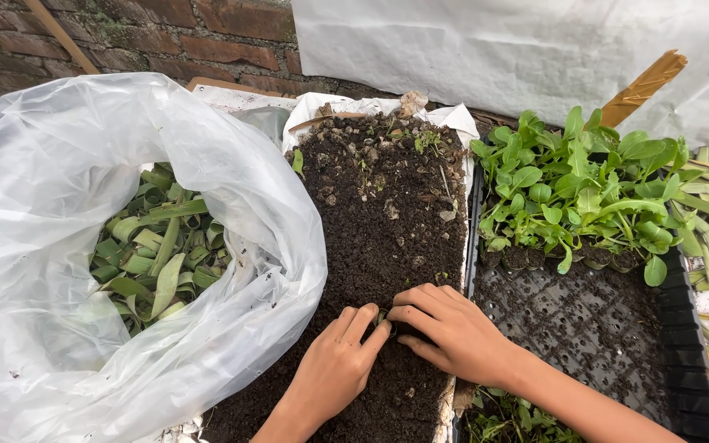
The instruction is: The person plants small green seedlings into a rectangular tray filled with dark soil. They use their hands to create small holes in the soil, place the seedlings inside, and gently pat the soil around the base of each plant to secure it. The process is repeated for several seedlings taken from a nearby tray.
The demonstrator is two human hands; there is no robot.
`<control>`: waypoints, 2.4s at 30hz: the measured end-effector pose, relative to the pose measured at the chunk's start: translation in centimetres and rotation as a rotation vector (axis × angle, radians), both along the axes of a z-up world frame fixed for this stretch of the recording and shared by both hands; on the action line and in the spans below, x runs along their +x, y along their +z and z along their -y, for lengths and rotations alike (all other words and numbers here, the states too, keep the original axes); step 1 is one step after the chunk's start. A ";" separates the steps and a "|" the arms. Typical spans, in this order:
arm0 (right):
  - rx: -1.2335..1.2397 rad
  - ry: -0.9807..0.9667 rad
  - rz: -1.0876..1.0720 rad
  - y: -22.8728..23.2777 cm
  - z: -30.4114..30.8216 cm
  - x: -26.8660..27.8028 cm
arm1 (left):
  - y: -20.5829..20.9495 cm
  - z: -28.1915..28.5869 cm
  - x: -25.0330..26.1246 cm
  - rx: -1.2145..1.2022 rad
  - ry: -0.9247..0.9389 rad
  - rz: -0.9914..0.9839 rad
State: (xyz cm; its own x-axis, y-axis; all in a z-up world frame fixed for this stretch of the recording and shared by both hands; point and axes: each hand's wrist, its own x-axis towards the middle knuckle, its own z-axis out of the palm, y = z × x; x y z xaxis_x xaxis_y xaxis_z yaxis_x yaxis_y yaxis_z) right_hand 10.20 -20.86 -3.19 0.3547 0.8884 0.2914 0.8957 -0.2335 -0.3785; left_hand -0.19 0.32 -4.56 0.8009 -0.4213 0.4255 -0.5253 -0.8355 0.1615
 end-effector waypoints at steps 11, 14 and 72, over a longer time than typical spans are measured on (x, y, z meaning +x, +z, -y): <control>0.009 -0.064 0.031 1.7 1.3 -1.0 | 1.3 0.4 -0.1 -0.032 -0.077 0.050; -0.009 -0.136 0.053 2.8 3.1 -1.6 | 1.8 1.1 -0.2 -0.011 -0.076 0.133; 0.333 -0.830 -0.747 3.7 12.6 -5.1 | 4.4 15.9 0.3 -1.044 0.148 -1.210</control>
State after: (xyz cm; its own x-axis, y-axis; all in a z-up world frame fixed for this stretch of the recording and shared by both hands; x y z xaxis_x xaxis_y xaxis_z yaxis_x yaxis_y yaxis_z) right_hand 5.10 -33.42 0.49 0.9732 0.2217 -0.0609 0.0424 -0.4333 -0.9003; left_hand 0.08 -15.63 -0.20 0.8695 -0.2586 -0.4208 0.4008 -0.1282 0.9071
